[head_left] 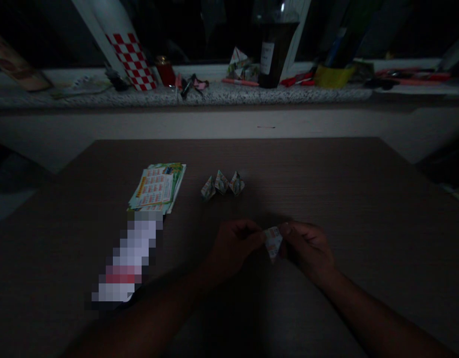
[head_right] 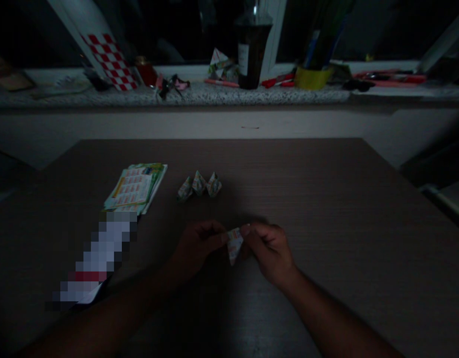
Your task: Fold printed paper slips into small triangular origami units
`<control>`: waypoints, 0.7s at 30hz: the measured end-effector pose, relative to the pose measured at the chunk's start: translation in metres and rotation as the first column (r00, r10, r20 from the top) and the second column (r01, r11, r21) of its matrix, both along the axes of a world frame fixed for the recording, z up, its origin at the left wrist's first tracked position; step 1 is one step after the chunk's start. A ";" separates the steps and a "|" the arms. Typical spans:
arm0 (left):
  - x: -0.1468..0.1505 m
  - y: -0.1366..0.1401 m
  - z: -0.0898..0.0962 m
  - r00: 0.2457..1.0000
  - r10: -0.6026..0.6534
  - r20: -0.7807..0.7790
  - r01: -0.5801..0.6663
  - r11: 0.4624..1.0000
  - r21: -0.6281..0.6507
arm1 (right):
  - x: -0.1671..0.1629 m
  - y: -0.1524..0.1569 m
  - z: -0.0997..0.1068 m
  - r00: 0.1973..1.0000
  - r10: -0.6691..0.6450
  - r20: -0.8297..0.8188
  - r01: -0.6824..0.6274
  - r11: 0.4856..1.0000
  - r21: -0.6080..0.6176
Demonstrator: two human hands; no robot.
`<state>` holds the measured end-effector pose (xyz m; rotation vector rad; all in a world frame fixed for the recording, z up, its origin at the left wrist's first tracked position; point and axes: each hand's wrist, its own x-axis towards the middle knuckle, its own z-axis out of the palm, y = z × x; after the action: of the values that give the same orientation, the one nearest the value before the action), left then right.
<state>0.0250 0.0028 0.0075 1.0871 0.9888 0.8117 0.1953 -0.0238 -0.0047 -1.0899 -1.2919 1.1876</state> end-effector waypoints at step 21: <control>-0.004 0.009 -0.008 0.980 0.041 0.194 -0.023 0.995 -0.096 | -0.002 0.000 0.005 0.930 0.300 0.213 -0.314 0.949 0.038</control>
<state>0.0213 0.0118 -0.0007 0.8947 0.8712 0.8721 0.1929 -0.0243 0.0001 -1.0013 -1.7014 1.2705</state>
